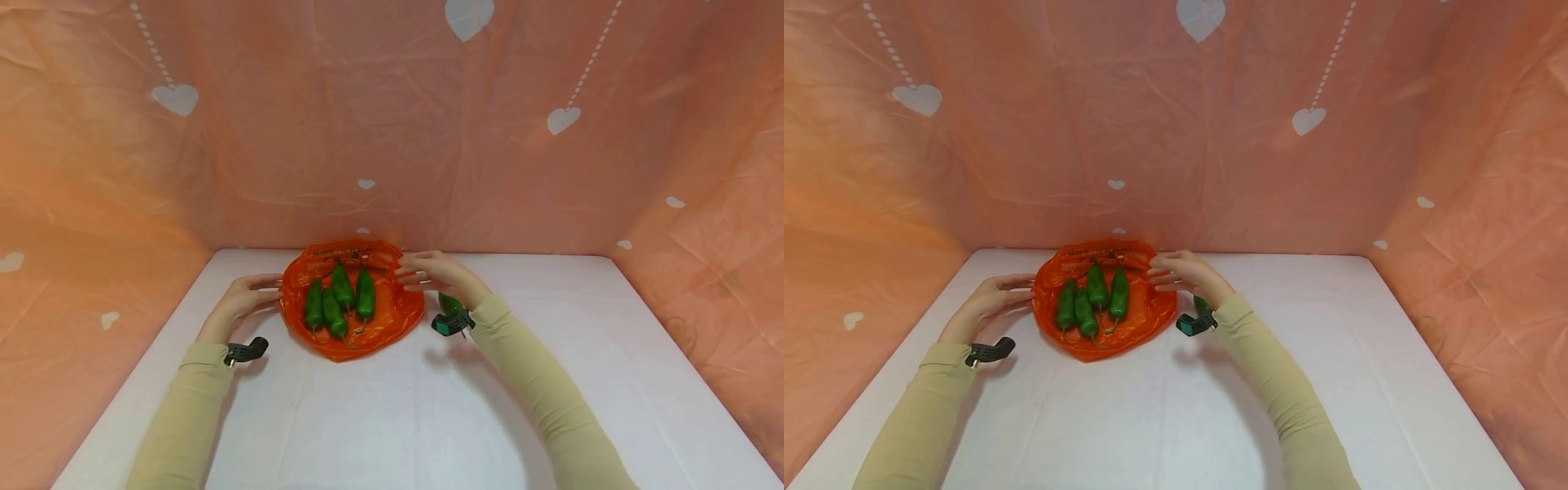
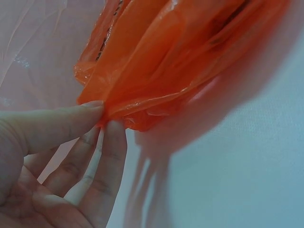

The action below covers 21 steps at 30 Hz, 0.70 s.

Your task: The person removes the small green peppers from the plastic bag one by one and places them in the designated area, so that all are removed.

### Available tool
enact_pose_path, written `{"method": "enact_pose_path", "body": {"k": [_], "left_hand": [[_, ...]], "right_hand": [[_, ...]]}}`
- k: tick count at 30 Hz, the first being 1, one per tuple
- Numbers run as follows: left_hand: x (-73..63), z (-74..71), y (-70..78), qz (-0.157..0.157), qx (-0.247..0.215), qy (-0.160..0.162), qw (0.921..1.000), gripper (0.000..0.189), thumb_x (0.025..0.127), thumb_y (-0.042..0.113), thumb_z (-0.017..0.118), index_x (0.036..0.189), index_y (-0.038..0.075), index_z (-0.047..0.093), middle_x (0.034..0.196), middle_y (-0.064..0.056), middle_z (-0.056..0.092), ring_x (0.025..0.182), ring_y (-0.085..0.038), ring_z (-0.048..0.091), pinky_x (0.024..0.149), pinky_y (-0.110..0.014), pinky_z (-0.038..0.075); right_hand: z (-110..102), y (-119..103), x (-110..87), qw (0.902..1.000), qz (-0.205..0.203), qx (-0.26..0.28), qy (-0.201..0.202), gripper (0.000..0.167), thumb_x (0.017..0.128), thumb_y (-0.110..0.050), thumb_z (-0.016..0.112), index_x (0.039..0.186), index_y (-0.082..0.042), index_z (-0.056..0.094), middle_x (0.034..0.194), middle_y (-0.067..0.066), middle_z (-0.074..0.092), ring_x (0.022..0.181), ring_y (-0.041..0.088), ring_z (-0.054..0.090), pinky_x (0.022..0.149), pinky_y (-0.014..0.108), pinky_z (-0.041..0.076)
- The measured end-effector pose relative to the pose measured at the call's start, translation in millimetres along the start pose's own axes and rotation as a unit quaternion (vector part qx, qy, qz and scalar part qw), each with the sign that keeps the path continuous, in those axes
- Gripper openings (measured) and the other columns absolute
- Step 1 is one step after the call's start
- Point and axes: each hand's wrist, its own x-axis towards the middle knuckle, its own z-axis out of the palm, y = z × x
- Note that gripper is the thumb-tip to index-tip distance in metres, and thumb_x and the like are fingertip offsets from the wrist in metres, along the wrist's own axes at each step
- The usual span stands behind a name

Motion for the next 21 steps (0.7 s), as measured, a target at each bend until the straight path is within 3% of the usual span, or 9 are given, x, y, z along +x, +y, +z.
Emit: {"method": "enact_pose_path", "body": {"k": [7,14,21], "left_hand": [[0.0,1.9,1.0,-0.006,-0.008,0.002,0.9999,0.055,0.093,0.001,0.060,0.141,-0.008,0.037,0.135,-0.032,0.043,0.086,-0.007,0.065,0.093,-0.039,0.049],[-0.7,3.2,2.1,-0.024,0.008,0.010,0.9996,0.055,0.094,0.003,0.059,0.143,-0.005,0.037,0.139,-0.030,0.041,0.091,-0.009,0.063,0.095,-0.038,0.048],[0.2,3.0,-0.8,-0.016,0.006,0.011,0.9998,0.054,0.093,0.002,0.060,0.142,-0.007,0.038,0.137,-0.032,0.041,0.088,-0.007,0.064,0.093,-0.037,0.049]], "right_hand": [[17,12,12.6,0.9995,0.016,0.027,-0.004,0.044,0.100,-0.014,0.050,0.134,0.013,0.043,0.134,0.034,0.044,0.122,0.046,0.046,0.097,0.046,0.046],[25,16,18.3,0.9995,0.030,0.005,0.003,0.047,0.099,-0.018,0.053,0.135,0.011,0.045,0.131,0.029,0.050,0.118,0.040,0.052,0.093,0.042,0.050],[30,24,24.4,0.9994,0.033,-0.011,0.006,0.043,0.100,-0.017,0.052,0.132,0.010,0.049,0.125,0.027,0.055,0.112,0.037,0.057,0.090,0.042,0.052]]}}
